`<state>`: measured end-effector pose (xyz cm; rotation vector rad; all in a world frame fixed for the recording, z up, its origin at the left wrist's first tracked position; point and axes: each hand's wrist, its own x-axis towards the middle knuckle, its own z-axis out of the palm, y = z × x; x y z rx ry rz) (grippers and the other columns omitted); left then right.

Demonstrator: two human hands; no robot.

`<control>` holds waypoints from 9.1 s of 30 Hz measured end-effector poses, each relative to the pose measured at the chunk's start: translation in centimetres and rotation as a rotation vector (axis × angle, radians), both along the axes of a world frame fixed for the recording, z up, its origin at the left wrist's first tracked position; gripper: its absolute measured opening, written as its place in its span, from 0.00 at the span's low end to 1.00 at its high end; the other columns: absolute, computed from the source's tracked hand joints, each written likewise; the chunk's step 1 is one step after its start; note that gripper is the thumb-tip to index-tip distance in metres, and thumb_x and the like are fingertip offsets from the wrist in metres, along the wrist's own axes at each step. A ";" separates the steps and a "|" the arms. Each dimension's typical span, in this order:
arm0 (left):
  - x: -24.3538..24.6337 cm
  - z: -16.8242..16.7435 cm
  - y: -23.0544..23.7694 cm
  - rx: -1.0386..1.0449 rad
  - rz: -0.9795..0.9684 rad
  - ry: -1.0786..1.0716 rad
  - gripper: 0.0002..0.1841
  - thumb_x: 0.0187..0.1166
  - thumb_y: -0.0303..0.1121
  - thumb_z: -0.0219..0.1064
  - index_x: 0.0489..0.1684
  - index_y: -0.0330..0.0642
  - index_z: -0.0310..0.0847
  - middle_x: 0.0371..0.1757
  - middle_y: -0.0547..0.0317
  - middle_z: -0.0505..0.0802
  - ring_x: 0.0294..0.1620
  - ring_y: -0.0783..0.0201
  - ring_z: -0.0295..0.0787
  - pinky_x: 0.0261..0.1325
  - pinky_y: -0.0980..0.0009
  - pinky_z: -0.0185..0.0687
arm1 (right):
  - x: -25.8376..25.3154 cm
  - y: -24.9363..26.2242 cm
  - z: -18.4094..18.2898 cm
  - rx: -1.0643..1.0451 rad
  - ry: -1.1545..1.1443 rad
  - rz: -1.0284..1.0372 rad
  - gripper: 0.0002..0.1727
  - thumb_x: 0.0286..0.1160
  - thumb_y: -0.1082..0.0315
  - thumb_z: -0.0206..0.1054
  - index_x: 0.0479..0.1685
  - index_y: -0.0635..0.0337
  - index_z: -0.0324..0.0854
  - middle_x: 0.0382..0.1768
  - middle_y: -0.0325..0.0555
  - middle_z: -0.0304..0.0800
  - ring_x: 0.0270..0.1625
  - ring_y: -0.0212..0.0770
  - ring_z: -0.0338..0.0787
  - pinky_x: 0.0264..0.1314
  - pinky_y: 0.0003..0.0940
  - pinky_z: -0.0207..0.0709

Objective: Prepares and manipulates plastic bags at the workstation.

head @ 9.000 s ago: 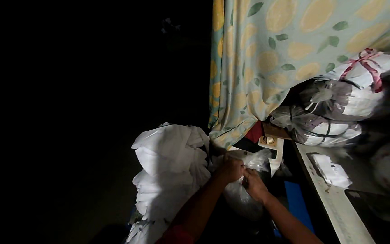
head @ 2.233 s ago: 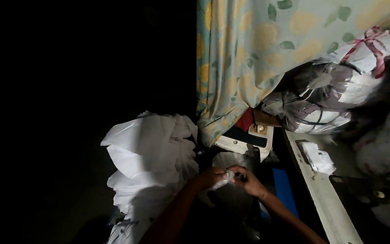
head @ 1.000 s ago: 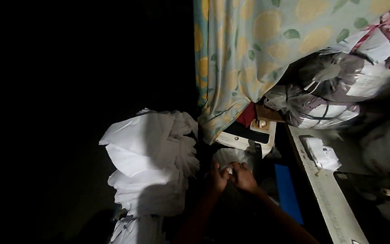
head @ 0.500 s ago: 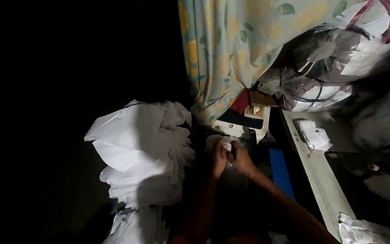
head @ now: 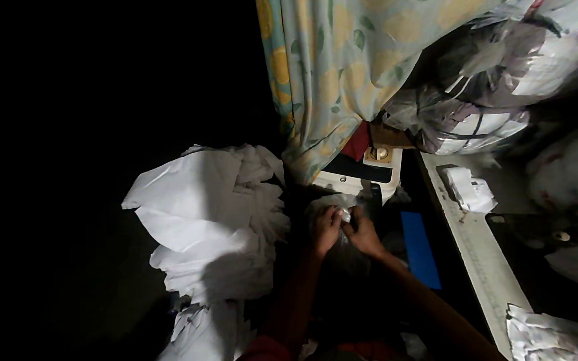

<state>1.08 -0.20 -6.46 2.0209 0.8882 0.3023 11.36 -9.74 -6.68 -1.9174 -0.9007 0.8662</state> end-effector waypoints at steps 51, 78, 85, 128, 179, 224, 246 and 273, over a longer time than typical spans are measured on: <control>0.0 -1.1 -2.2 -0.236 0.237 -0.136 0.28 0.87 0.39 0.63 0.82 0.32 0.66 0.67 0.36 0.86 0.66 0.51 0.87 0.71 0.55 0.81 | -0.1 -0.4 -0.2 0.063 -0.285 0.058 0.21 0.81 0.66 0.64 0.67 0.71 0.77 0.60 0.65 0.87 0.61 0.56 0.90 0.68 0.48 0.82; 0.5 -2.6 -0.6 -0.362 0.209 -0.375 0.22 0.87 0.29 0.60 0.73 0.24 0.66 0.56 0.39 0.87 0.52 0.59 0.88 0.57 0.64 0.85 | 0.0 0.8 2.4 -0.208 -0.227 0.115 0.21 0.79 0.61 0.67 0.56 0.74 0.80 0.51 0.66 0.87 0.56 0.60 0.89 0.63 0.57 0.79; 0.0 -4.6 -0.5 -0.394 0.210 -0.393 0.24 0.86 0.29 0.62 0.75 0.24 0.66 0.62 0.36 0.86 0.57 0.59 0.87 0.61 0.65 0.84 | 0.1 0.3 1.1 -0.168 -0.202 0.144 0.21 0.78 0.61 0.68 0.54 0.75 0.79 0.48 0.66 0.86 0.52 0.59 0.88 0.61 0.54 0.80; 0.6 2.9 0.4 -0.089 0.060 -0.039 0.29 0.87 0.40 0.65 0.86 0.42 0.66 0.61 0.39 0.90 0.60 0.48 0.90 0.68 0.52 0.82 | 0.1 1.5 5.0 -0.253 -0.267 0.080 0.25 0.75 0.64 0.73 0.64 0.74 0.78 0.62 0.67 0.85 0.64 0.58 0.87 0.72 0.49 0.78; 2.9 -0.3 2.3 -0.161 0.178 -0.058 0.23 0.85 0.50 0.65 0.73 0.50 0.82 0.73 0.44 0.83 0.73 0.47 0.80 0.73 0.47 0.76 | -1.0 0.2 2.8 -0.026 -0.072 -0.002 0.14 0.75 0.65 0.71 0.44 0.71 0.84 0.44 0.57 0.84 0.41 0.45 0.84 0.49 0.43 0.80; -1.9 6.3 0.1 0.361 -0.149 0.101 0.25 0.74 0.45 0.71 0.66 0.42 0.85 0.78 0.41 0.79 0.83 0.41 0.68 0.87 0.45 0.55 | 0.3 0.6 4.7 -0.317 -0.506 0.259 0.22 0.75 0.58 0.71 0.55 0.71 0.86 0.61 0.63 0.88 0.72 0.61 0.83 0.79 0.57 0.69; -0.1 -0.8 -0.8 0.081 0.142 -0.079 0.18 0.89 0.34 0.58 0.70 0.37 0.83 0.79 0.32 0.76 0.79 0.42 0.75 0.81 0.53 0.72 | -0.4 -0.1 5.1 -0.109 -0.278 0.177 0.16 0.80 0.64 0.67 0.52 0.72 0.88 0.52 0.64 0.89 0.56 0.59 0.90 0.65 0.55 0.80; -3.5 1.2 3.1 0.047 0.103 -0.037 0.46 0.69 0.51 0.78 0.85 0.34 0.63 0.80 0.39 0.78 0.83 0.45 0.71 0.84 0.48 0.67 | 0.9 0.5 3.0 -0.163 -0.001 -0.123 0.22 0.79 0.56 0.72 0.57 0.69 0.83 0.48 0.61 0.89 0.51 0.54 0.89 0.61 0.55 0.80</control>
